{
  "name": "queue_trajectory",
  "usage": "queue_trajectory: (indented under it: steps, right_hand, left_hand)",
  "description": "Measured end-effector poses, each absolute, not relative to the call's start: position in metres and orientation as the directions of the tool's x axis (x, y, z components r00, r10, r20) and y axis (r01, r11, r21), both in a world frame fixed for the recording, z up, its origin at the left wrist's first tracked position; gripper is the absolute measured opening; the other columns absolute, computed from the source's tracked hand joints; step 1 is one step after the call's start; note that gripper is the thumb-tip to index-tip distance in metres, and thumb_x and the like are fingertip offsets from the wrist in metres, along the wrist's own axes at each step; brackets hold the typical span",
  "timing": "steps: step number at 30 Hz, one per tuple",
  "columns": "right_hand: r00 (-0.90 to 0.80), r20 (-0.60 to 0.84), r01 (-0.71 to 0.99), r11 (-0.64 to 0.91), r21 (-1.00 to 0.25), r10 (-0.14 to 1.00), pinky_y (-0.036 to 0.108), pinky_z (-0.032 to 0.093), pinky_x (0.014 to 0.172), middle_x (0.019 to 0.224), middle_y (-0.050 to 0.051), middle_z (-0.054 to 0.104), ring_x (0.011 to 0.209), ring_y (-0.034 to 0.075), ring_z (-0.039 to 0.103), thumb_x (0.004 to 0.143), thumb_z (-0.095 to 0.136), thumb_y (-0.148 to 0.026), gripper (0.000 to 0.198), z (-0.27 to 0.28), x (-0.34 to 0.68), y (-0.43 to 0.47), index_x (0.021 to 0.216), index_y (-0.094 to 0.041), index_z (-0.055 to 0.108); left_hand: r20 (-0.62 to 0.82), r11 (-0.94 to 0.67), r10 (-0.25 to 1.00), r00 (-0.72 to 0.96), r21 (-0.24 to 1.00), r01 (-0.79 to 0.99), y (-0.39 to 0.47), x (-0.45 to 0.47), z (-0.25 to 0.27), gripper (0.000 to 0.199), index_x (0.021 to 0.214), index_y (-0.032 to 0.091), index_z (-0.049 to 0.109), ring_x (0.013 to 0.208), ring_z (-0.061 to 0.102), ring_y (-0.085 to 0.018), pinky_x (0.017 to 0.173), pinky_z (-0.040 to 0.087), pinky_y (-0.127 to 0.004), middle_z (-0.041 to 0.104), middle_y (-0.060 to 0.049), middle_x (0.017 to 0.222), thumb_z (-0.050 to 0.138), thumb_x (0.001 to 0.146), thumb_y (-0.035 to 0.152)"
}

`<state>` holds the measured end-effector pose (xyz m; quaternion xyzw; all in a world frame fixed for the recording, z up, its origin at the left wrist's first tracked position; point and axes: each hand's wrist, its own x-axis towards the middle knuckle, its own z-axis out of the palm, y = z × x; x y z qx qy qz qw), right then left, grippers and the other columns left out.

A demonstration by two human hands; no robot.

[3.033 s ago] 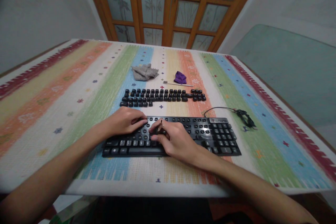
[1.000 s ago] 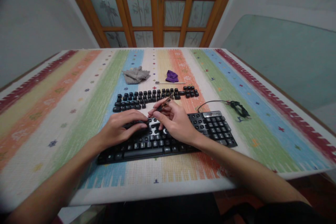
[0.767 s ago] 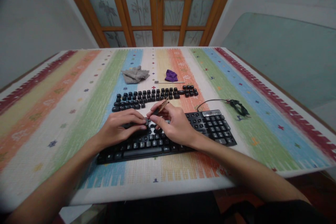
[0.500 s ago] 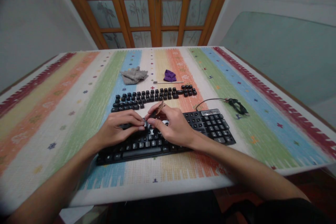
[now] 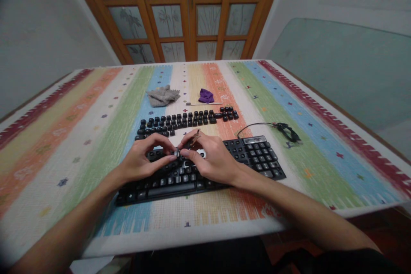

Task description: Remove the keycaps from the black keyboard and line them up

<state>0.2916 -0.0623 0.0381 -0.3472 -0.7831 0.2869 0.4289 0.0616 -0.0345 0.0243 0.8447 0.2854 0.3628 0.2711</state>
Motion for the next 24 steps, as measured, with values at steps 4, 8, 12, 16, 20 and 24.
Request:
queue_trajectory:
  steps: [4, 8, 12, 16, 20, 24]
  right_hand:
    - [-0.387, 0.478, 0.318, 0.601, -0.733, 0.788, 0.033, 0.057, 0.072, 0.093, 0.006, 0.071, 0.081, 0.018, 0.070, 0.094, 0.061, -0.021, 0.005, 0.037, 0.294, -0.063, 0.098, -0.019, 0.063]
    - [-0.419, 0.482, 0.352, 0.627, -0.695, 0.770, 0.034, 0.056, 0.071, 0.090, 0.005, 0.072, 0.079, 0.019, 0.069, 0.095, 0.060, -0.021, 0.006, 0.034, 0.297, -0.065, 0.100, -0.020, 0.063]
    - [-0.436, 0.506, 0.348, 0.658, -0.668, 0.744, 0.033, 0.057, 0.075, 0.093, 0.006, 0.072, 0.084, 0.019, 0.070, 0.095, 0.059, -0.020, 0.007, 0.032, 0.300, -0.067, 0.102, -0.020, 0.063]
    - [-0.417, 0.505, 0.351, 0.646, -0.678, 0.756, 0.033, 0.057, 0.074, 0.091, 0.005, 0.072, 0.081, 0.018, 0.070, 0.095, 0.058, -0.019, 0.006, 0.030, 0.300, -0.066, 0.099, -0.020, 0.063]
    - [-0.414, 0.499, 0.369, 0.642, -0.672, 0.761, 0.035, 0.058, 0.077, 0.092, 0.006, 0.072, 0.084, 0.019, 0.070, 0.095, 0.060, -0.021, 0.006, 0.028, 0.299, -0.065, 0.100, -0.020, 0.063]
    - [-0.383, 0.479, 0.339, 0.603, -0.722, 0.790, 0.034, 0.058, 0.075, 0.092, 0.006, 0.071, 0.083, 0.019, 0.070, 0.094, 0.061, -0.022, 0.005, 0.030, 0.300, -0.063, 0.098, -0.020, 0.064]
  left_hand:
    - [0.477, -0.768, 0.602, 0.640, 0.566, 0.300, -0.032, 0.064, 0.025, 0.013, 0.100, 0.015, 0.068, 0.076, 0.067, -0.014, 0.072, 0.056, -0.028, 0.072, -0.004, 0.086, 0.069, 0.089, 0.021]
    - [0.480, -0.829, 0.518, 0.708, 0.486, 0.276, -0.029, 0.068, 0.027, 0.017, 0.107, 0.016, 0.070, 0.084, 0.067, -0.016, 0.074, 0.057, -0.030, 0.072, -0.007, 0.093, 0.063, 0.092, 0.022]
    - [0.460, -0.855, 0.477, 0.749, 0.440, 0.274, -0.027, 0.070, 0.031, 0.016, 0.103, 0.014, 0.072, 0.079, 0.065, -0.016, 0.070, 0.055, -0.029, 0.070, -0.008, 0.088, 0.062, 0.092, 0.021]
    - [0.444, -0.868, 0.457, 0.771, 0.411, 0.278, -0.027, 0.069, 0.034, 0.017, 0.105, 0.014, 0.072, 0.077, 0.064, -0.015, 0.068, 0.054, -0.027, 0.069, -0.007, 0.086, 0.061, 0.093, 0.019]
    - [0.482, -0.873, 0.457, 0.748, 0.404, 0.273, -0.026, 0.069, 0.033, 0.018, 0.107, 0.015, 0.070, 0.078, 0.065, -0.015, 0.068, 0.055, -0.027, 0.070, -0.006, 0.088, 0.061, 0.093, 0.019]
    - [0.493, -0.859, 0.478, 0.727, 0.438, 0.267, -0.023, 0.069, 0.033, 0.016, 0.105, 0.016, 0.070, 0.080, 0.066, -0.015, 0.070, 0.056, -0.027, 0.071, -0.006, 0.089, 0.061, 0.092, 0.019]
